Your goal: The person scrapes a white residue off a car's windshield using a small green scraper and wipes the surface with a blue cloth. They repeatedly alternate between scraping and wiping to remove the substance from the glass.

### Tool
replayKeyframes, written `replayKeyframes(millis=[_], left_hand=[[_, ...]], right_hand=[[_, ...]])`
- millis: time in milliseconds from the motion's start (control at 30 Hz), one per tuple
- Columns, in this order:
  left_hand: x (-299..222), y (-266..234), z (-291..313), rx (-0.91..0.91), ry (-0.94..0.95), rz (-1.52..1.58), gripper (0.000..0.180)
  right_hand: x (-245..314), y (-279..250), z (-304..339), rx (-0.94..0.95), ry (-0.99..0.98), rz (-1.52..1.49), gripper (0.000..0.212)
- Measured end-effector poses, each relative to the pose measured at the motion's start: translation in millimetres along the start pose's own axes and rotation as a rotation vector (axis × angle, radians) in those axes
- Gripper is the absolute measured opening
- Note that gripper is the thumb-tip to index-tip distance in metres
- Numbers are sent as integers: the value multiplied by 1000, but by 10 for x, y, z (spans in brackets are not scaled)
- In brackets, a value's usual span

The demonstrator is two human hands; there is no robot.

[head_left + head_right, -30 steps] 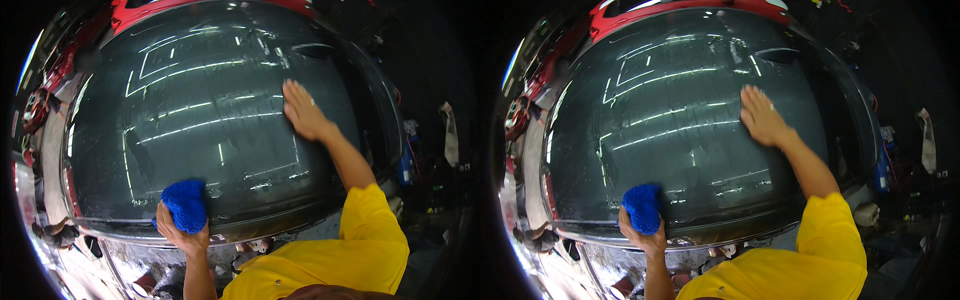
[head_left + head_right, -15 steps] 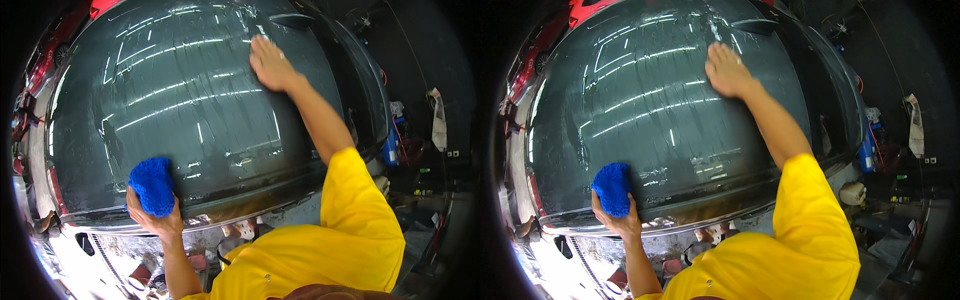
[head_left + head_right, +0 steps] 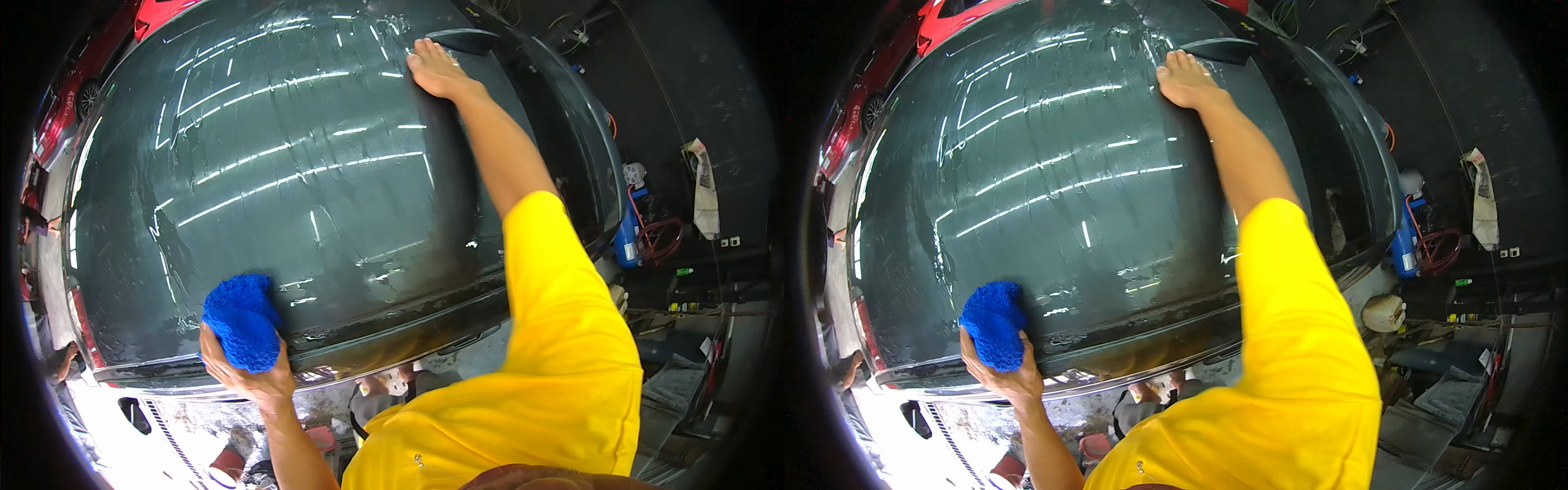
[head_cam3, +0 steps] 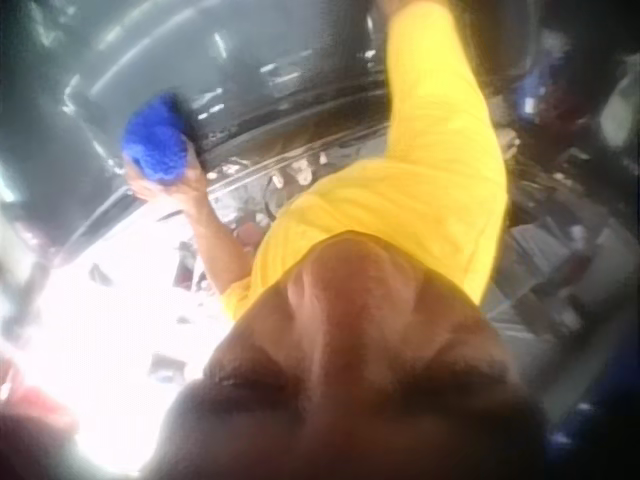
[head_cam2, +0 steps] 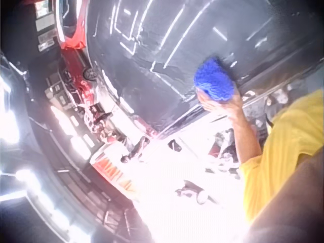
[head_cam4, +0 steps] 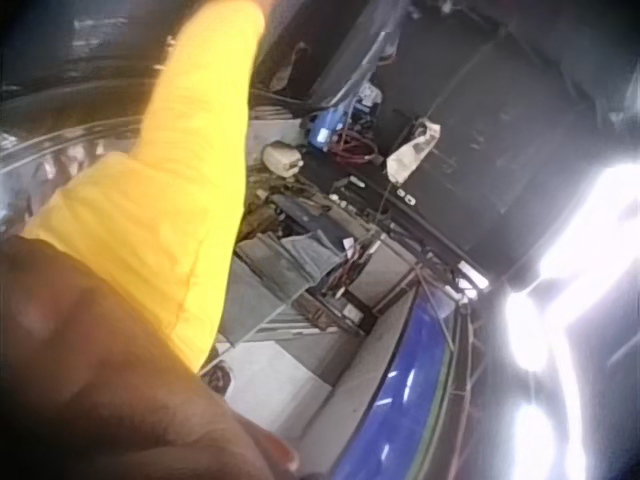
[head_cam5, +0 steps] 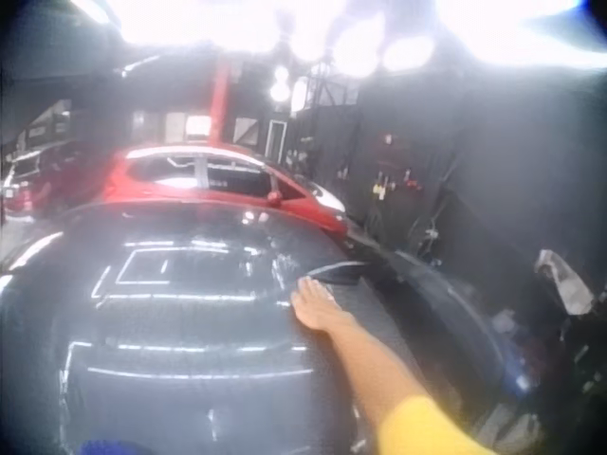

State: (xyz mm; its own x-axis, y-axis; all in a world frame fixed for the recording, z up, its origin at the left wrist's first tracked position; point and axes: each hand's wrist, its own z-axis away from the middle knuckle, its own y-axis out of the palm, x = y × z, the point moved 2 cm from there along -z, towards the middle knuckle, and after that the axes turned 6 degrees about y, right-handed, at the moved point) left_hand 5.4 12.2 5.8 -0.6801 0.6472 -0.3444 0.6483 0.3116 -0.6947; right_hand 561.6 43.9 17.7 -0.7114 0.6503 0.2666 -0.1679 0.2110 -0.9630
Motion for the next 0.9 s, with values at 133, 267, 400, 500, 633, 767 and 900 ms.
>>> replayKeyframes(millis=[133, 267, 400, 500, 633, 767, 900], left_hand=[[-60, 46, -28, -3, -7, -36, 87], [-70, 4, 59, -21, -30, -63, 85], [-46, 3, 99, 11, -28, -69, 86], [-15, -47, 128, 19, -47, -62, 88], [9, 65, 69, -5, -37, 2, 88], [20, 103, 88, -27, -27, -13, 85], [-5, 69, 122, -32, -11, -40, 84]], right_hand=[[-114, 83, 697, -51, -165, 56, 65], [-246, -206, 2743, 53, -308, 87, 62], [-408, -212, 3109, 102, -261, 74, 64], [-396, -26, 1862, -27, -303, 132, 65], [-359, -8, 202, -30, -51, -7, 68], [-375, 170, 971, -88, -189, 65, 66], [-436, -147, 2878, 46, -246, 80, 64]])
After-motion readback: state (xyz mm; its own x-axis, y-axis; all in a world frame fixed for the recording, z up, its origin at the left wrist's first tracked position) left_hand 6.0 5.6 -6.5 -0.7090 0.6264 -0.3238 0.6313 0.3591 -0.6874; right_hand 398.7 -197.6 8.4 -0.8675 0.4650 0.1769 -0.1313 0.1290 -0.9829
